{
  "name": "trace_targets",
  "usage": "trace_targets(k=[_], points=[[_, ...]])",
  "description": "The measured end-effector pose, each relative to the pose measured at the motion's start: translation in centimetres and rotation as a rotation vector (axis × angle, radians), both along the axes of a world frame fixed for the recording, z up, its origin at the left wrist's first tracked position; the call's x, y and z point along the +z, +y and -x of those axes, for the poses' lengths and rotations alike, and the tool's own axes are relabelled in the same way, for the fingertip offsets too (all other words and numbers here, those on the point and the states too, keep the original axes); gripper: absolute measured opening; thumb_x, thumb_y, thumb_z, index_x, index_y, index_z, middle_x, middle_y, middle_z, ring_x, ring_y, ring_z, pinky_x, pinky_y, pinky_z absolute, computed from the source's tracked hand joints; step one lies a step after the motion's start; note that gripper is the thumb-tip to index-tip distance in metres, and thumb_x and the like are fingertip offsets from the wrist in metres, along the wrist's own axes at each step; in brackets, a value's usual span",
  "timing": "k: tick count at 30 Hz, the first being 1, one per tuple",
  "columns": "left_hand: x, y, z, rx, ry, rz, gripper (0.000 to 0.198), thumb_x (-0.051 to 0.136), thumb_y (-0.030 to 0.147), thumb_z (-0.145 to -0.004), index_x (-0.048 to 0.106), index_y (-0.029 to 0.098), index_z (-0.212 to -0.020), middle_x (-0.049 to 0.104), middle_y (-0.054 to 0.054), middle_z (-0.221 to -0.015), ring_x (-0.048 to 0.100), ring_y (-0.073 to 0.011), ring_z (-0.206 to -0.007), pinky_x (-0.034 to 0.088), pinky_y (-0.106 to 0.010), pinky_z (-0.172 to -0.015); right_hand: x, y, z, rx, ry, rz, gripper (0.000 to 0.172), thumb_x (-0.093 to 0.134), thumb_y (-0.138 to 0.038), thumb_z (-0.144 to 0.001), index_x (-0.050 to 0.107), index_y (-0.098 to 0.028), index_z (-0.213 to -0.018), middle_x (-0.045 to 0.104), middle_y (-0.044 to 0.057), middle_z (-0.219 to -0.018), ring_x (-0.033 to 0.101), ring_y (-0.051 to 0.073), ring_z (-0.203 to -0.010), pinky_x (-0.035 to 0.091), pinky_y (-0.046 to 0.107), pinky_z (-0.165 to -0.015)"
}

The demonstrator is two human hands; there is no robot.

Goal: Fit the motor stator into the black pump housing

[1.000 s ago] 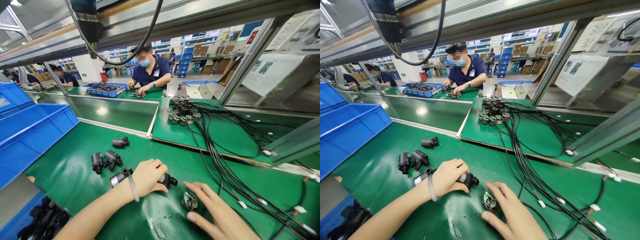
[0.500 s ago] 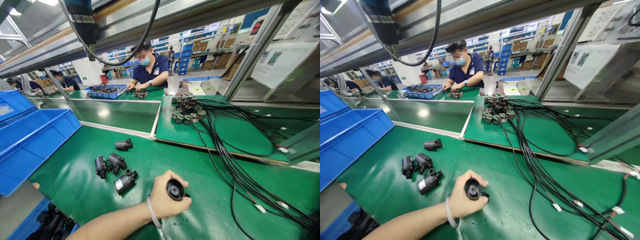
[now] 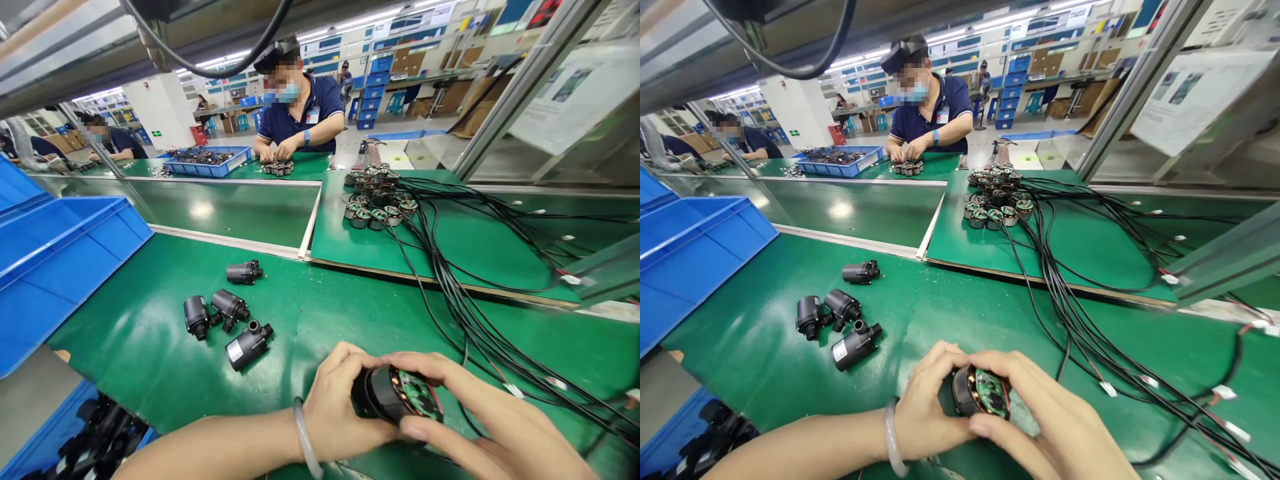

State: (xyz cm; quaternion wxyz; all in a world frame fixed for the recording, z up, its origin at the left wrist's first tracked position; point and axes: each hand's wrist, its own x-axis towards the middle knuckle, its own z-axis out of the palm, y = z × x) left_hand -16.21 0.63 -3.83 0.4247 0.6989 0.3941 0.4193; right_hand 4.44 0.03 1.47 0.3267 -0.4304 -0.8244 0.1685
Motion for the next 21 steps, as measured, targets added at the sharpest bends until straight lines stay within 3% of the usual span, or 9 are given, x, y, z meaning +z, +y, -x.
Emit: trace_targets(k=[3, 12, 16, 21], points=[[-0.6, 0.4, -0.8, 0.056, -0.052, -0.084, 0.046, 0.086, 0.04, -0.065, 0.065, 0.017, -0.099, 0.063, -0.006, -0.089, 0.062, -0.0213, -0.081, 0.052, -0.032, -0.069, 0.2, 0.9, 1.0, 0.063, 0.002, -0.079, 0.032, 0.056, -0.056, -0.099, 0.059, -0.032, -0.12, 0.077, -0.002, -0.099, 0.077, 0.015, -0.082, 0.061, 0.017, -0.068], [-1.1, 0.2, -1.1, -0.001, -0.077, -0.127, 0.051, 0.083, 0.048, -0.073, 0.063, 0.018, -0.109, 0.073, -0.01, -0.099, 0.071, -0.0248, -0.088, 0.056, -0.037, -0.081, -2.0, -0.2, -1.2, 0.043, -0.05, 0.0, 0.04, 0.064, -0.055, -0.094, 0.055, -0.033, -0.126, 0.075, -0.001, -0.104, 0.074, 0.02, -0.087, 0.062, 0.025, -0.074], [-1.0, 0.2, -0.9, -0.015, -0.011, -0.061, 0.055, 0.083, 0.051, -0.072, 0.063, 0.018, -0.112, 0.072, -0.011, -0.101, 0.071, -0.0254, -0.09, 0.055, -0.039, -0.083, -2.0, -0.3, -1.1, 0.036, -0.018, 0.02, 0.039, 0.068, -0.054, -0.091, 0.058, -0.034, -0.123, 0.074, -0.001, -0.104, 0.074, 0.021, -0.087, 0.062, 0.028, -0.074], [-0.9, 0.4, -0.9, 0.004, -0.047, -0.11, 0.055, 0.08, 0.06, -0.075, 0.064, 0.019, -0.107, 0.073, -0.01, -0.095, 0.07, -0.0246, -0.085, 0.055, -0.038, -0.081, -2.2, 0.2, -0.1, 0.072, -0.033, -0.054, 0.037, 0.064, -0.053, -0.095, 0.056, -0.03, -0.123, 0.074, 0.0, -0.102, 0.074, 0.02, -0.085, 0.061, 0.025, -0.074]])
